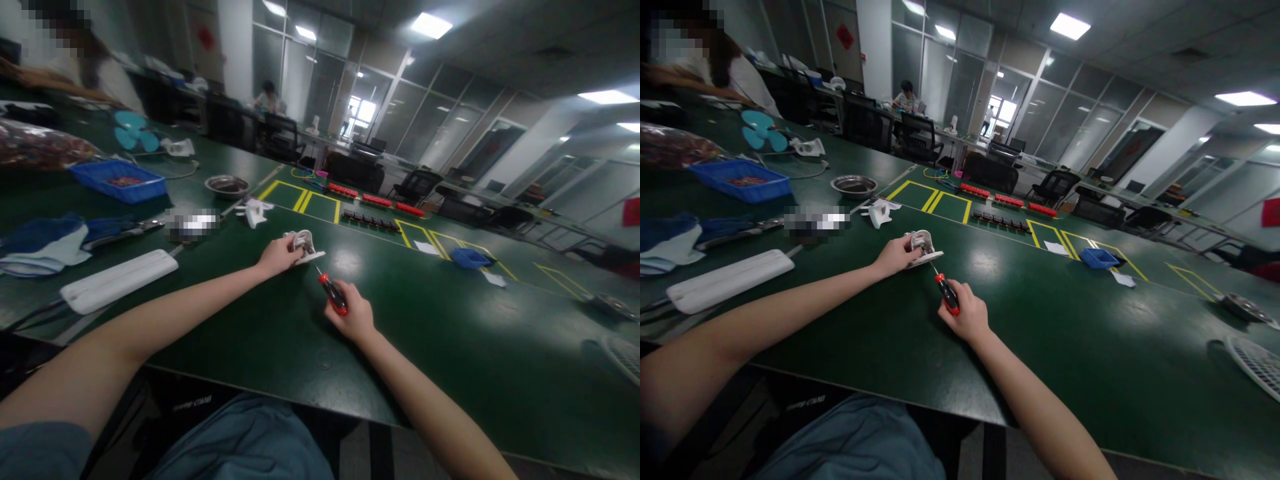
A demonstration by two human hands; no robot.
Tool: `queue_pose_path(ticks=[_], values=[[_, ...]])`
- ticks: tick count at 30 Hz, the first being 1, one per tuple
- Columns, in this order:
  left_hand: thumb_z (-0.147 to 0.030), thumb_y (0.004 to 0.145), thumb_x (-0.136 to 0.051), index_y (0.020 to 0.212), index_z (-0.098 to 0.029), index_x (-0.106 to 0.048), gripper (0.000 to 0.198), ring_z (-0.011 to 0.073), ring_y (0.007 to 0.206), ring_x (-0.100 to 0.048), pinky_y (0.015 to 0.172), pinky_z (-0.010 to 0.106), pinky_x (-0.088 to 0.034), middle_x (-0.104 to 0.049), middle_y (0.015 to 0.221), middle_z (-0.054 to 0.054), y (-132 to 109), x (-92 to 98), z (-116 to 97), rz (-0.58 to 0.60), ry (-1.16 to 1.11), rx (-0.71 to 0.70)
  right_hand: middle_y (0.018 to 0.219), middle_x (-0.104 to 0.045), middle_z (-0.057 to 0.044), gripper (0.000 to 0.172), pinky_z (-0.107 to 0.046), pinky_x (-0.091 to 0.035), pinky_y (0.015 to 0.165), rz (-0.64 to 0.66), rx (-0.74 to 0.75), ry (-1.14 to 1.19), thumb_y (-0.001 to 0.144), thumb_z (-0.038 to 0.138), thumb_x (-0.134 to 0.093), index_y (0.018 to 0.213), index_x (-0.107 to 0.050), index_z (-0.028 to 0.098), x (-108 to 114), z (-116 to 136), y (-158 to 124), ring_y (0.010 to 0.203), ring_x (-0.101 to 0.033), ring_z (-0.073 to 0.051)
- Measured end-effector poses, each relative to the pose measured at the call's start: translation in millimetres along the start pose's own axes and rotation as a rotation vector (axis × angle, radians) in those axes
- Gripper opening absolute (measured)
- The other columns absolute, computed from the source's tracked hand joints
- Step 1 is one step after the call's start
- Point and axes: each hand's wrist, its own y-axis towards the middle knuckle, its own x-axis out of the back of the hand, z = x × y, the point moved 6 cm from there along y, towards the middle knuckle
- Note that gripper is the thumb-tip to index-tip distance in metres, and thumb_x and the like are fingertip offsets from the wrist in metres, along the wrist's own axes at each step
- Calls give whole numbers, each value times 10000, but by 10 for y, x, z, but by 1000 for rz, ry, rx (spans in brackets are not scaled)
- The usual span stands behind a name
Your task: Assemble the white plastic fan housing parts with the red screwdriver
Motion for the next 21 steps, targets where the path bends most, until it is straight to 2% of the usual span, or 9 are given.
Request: queue_pose_path(ticks=[4, 13, 21], values=[[-357, 834, -567, 1086, -191, -684, 324, 175, 663, -600, 623, 287, -437, -693, 807, 57, 5, -1, 1, 8, -11, -7, 944, -631, -55, 408, -213, -463, 551, -18, 18, -26, 842, 315, -570, 1226, -523, 186, 13, 22, 6, 671, -609, -131], [-365, 830, -572, 1091, -175, -682, 340, 179, 672, -601, 622, 285, -444, -690, 826, 58, 8, 16, 7, 4, -13, -10, 912, -629, -46, 397, -209, -451, 543, -42, 52, -64, 842, 304, -575, 1216, -540, 176, 62, 63, 10, 647, -596, -122], [-352, 828, -582, 1074, -174, -687, 321, 199, 770, -644, 729, 309, -489, -709, 921, 70, 26, 14, 12, 0, -43, -15, 894, -646, -53, 392, -212, -458, 534, -63, 86, -96, 833, 305, -579, 1195, -559, 157, 122, 114, 15, 622, -596, -120]])
